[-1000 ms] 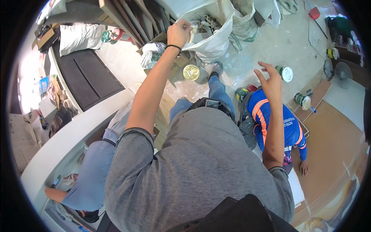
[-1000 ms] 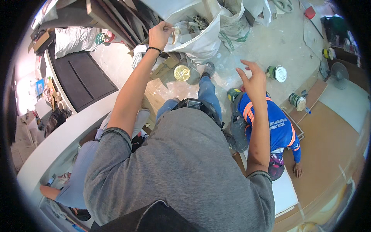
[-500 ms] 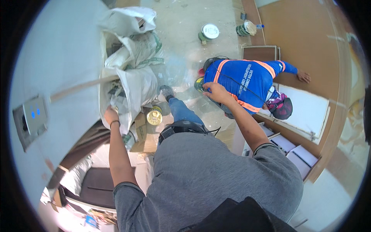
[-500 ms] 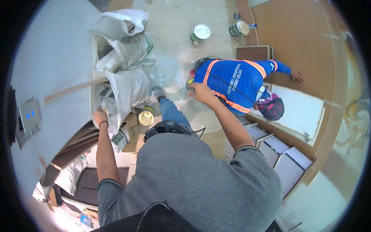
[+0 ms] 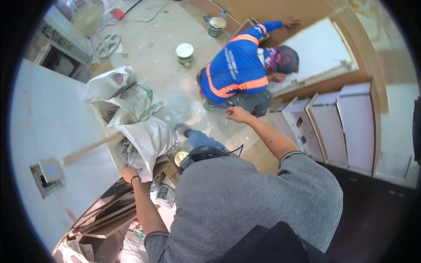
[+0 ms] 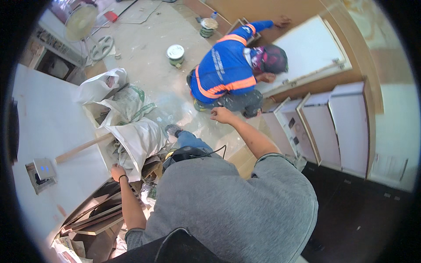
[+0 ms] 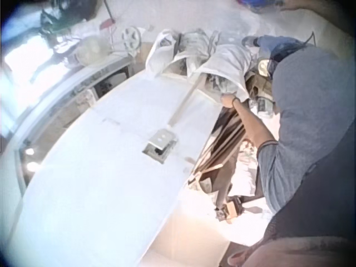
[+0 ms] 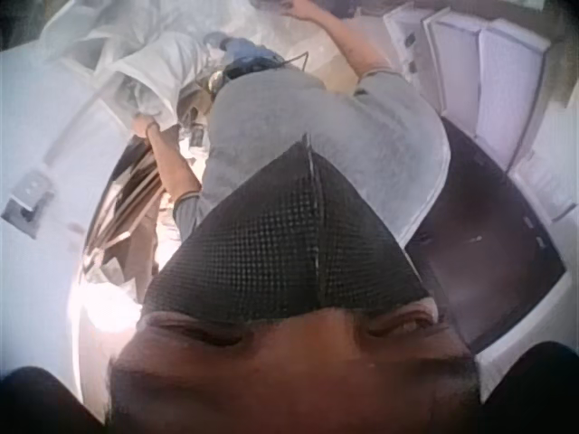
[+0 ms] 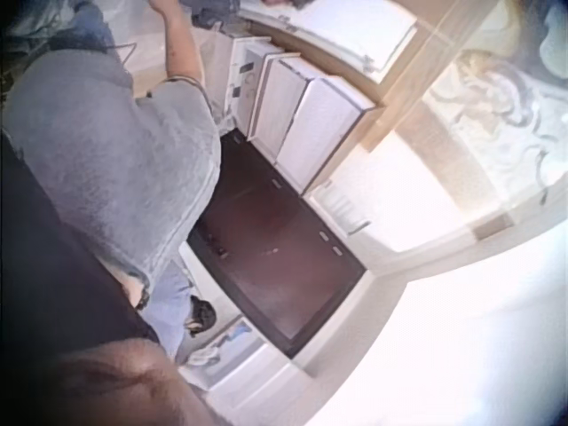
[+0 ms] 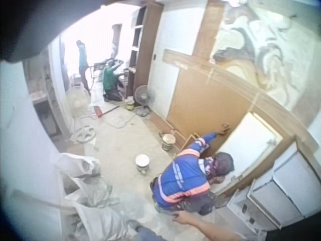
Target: The person applies glue to a wooden cabinet edge and presses a thin strip into place. They then apply masking tape to secure the strip and wipe the surface with a cloth. Other workers are visible in the background.
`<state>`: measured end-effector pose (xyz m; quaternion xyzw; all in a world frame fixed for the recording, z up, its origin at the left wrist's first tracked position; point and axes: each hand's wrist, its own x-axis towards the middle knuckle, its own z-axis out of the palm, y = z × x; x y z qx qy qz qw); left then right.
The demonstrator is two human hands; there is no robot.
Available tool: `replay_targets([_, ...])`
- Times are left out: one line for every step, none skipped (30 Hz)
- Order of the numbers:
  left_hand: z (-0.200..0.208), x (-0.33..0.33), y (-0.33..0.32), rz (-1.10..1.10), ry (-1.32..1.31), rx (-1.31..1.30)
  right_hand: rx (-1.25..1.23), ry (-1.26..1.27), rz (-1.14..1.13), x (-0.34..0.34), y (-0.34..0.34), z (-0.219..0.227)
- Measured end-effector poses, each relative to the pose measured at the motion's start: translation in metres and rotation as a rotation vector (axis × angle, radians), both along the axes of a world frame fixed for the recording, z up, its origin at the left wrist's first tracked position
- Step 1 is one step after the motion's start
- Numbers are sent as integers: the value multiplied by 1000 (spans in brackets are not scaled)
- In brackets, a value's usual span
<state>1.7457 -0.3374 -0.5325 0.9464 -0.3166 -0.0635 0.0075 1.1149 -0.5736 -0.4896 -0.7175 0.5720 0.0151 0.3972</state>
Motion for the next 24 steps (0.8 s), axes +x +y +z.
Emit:
replay_targets([21,-17,-5,3,15,-42,-4,42,-58,-18,29,1])
replay_targets([39,-35,-7,4,31,-77,37,-46,-136,-40,61,-5])
replay_targets([47,-46,-3,-39,22,-167,81,-137,-206,-61,94,-17])
replay_targets([54,-51,5,-81,5,-252,130,-239,-274,-68,128,-18])
replay_targets([62,-57,15,-124,-10,-339,120,-254,-300,-75,169,-18])
replay_targets([67,-65,18,-152,-4,-409,165,-251,-357,-85,210,-23])
replay_targets([70,-77,20,-180,12,-481,208,-242,-414,-101,255,-33])
replay_targets([72,-95,21,-203,39,-560,228,-208,-409,-119,303,-49])
replay_targets([75,-115,24,-243,78,-604,246,-178,-409,-136,348,-59])
replay_targets([80,-130,34,-245,99,-595,215,-152,-353,-142,378,-54])
replay_targets([79,-146,46,-253,121,-578,191,-127,-304,-149,410,-49])
replay_targets([71,-165,59,-261,155,-558,267,-170,-447,-164,444,-54])
replay_targets([54,-186,73,-303,241,-533,340,-211,-592,-185,477,-66])
replay_targets([29,-201,89,-343,322,-509,410,-260,-731,-200,500,-73])
replay_targets([-7,-205,107,-467,332,-376,415,-282,-835,-210,513,-75])
replay_targets([-32,-209,118,-603,344,-234,421,-302,-956,-220,532,-78])
replay_targets([-36,-248,130,-752,423,-386,416,-314,-1106,-232,554,-80])
replay_targets([-56,-262,145,-724,370,-215,407,-349,-1169,-243,560,-74])
replay_targets([-59,-285,158,-779,496,-170,393,-379,-1242,-251,566,-70])
replay_targets([-45,-318,157,-811,575,203,374,-402,-1320,-264,573,-65])
replay_targets([-56,-341,170,-852,644,339,319,-460,-1362,-282,567,-55])
replay_targets([-64,-361,175,-892,706,422,267,-535,-1422,-292,574,-51])
replay_targets([-68,-384,176,-919,752,505,222,-617,-1479,-301,587,-55])
replay_targets([-75,-414,173,-915,818,552,159,-677,-1535,-317,613,-74])
